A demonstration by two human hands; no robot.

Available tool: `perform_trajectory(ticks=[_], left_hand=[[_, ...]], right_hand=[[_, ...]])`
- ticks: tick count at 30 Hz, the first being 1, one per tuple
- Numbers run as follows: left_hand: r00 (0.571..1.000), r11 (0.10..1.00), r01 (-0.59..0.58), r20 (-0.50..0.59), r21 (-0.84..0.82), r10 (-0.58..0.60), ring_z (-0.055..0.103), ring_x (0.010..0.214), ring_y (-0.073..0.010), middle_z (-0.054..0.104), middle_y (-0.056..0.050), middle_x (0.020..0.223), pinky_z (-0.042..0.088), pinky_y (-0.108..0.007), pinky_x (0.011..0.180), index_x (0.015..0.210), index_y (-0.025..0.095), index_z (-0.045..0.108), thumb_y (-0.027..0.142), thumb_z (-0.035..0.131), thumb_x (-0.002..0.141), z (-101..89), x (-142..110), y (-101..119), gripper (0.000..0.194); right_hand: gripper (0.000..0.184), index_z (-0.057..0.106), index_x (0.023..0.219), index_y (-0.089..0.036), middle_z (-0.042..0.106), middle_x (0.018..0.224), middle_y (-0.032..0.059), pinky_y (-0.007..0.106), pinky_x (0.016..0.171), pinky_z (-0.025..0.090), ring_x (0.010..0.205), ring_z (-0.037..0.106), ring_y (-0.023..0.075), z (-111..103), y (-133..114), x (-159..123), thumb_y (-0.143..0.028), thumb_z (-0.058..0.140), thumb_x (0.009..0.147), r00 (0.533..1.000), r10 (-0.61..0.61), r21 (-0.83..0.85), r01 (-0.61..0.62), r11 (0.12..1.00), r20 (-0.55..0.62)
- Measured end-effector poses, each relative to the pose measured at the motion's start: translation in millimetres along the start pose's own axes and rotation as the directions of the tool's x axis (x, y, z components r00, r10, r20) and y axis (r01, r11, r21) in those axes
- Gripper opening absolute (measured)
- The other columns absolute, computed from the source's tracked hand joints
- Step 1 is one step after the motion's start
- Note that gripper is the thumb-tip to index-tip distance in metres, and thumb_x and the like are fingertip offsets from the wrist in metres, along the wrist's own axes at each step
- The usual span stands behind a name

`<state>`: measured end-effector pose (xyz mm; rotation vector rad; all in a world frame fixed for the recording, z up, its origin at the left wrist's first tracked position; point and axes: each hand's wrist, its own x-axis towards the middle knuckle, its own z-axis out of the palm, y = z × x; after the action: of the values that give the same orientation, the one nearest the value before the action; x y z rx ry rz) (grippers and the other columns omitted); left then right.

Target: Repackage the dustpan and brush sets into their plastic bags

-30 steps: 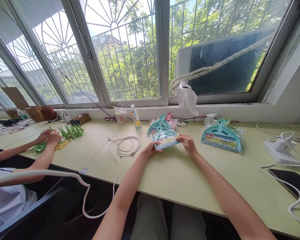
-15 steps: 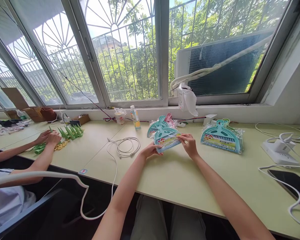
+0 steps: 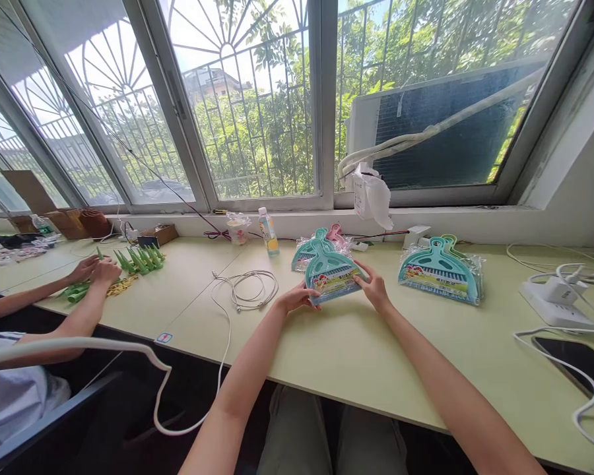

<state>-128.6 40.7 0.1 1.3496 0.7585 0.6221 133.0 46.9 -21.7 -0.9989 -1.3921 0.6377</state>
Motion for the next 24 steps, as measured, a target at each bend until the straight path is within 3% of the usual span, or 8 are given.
perform_trajectory(ticks=[2,4,7,10,15,20,24], left_hand=[[1.0,1.0,-0.003,0.009,0.008,0.003,0.07,0.064,-0.0168,0.066,-0.014,0.11,0.054,-0.026,0.055,0.132,0.017,0.037,0.029,0.076,0.069,-0.4,0,-1,0.075],[1.0,1.0,-0.009,0.03,0.011,0.009,0.07,0.063,-0.0169,0.066,-0.014,0.11,0.053,-0.026,0.054,0.133,0.018,0.037,0.03,0.076,0.069,-1.1,1,-2,0.076],[0.999,1.0,0.004,0.048,0.016,-0.004,0.069,0.062,-0.0169,0.066,-0.013,0.11,0.052,-0.025,0.051,0.133,0.019,0.037,0.031,0.077,0.068,-2.1,2,-3,0.076],[0.999,0.999,0.027,0.038,0.039,-0.028,0.069,0.061,-0.0169,0.066,-0.013,0.11,0.051,-0.024,0.049,0.134,0.019,0.037,0.032,0.078,0.068,-1.6,3,-3,0.079],[1.0,0.997,0.017,-0.017,0.075,-0.016,0.068,0.059,-0.0158,0.066,-0.014,0.11,0.048,-0.023,0.045,0.141,0.021,0.03,0.036,0.077,0.07,2.9,5,-2,0.086],[0.974,0.998,-0.053,-0.218,0.044,0.061,0.063,0.053,-0.0094,0.064,-0.011,0.117,0.042,-0.019,0.043,0.151,0.032,0.003,0.036,0.075,0.073,4.9,8,-2,0.106],[0.932,0.993,-0.097,-0.345,0.064,0.113,0.062,0.053,-0.0084,0.061,-0.014,0.126,0.041,-0.019,0.043,0.153,0.034,-0.002,0.055,0.058,0.084,5.4,10,6,0.094]], right_hand=[[0.071,0.051,0.138,-0.025,0.065,0.125,0.0077,0.039,0.089,0.054,0.11,0.063,0.0262,-2,3,1,-0.036,0.072,0.071,0.984,0.171,0.146,-0.176,0.973,0.047],[0.074,0.05,0.138,-0.024,0.071,0.112,0.007,0.037,0.081,0.057,0.096,0.068,0.024,-3,6,1,-0.034,0.074,0.069,0.939,0.321,0.248,-0.343,0.906,0.126],[0.045,0.069,0.11,-0.018,0.074,0.095,0.007,0.031,0.072,0.058,0.081,0.07,0.0208,-4,11,0,-0.029,0.075,0.067,0.875,0.428,0.323,-0.482,0.815,0.225],[0.022,0.072,0.085,-0.016,0.074,0.088,0.0076,0.028,0.067,0.058,0.075,0.069,0.019,-2,12,-1,-0.024,0.075,0.065,0.862,0.449,0.371,-0.507,0.778,0.236],[0.02,0.072,0.084,-0.016,0.074,0.082,0.0065,0.029,0.064,0.059,0.071,0.068,0.0186,1,10,-2,-0.02,0.074,0.065,0.869,0.448,0.405,-0.495,0.769,0.211],[0.017,0.069,0.084,-0.017,0.073,0.08,0.0063,0.026,0.059,0.057,0.069,0.068,0.0171,7,8,-5,-0.019,0.07,0.068,0.87,0.481,0.407,-0.482,0.776,0.113],[0.016,0.067,0.084,-0.018,0.072,0.08,0.0057,0.023,0.057,0.056,0.069,0.067,0.0157,12,7,-7,-0.02,0.069,0.068,0.864,0.503,0.437,-0.462,0.771,0.026]])
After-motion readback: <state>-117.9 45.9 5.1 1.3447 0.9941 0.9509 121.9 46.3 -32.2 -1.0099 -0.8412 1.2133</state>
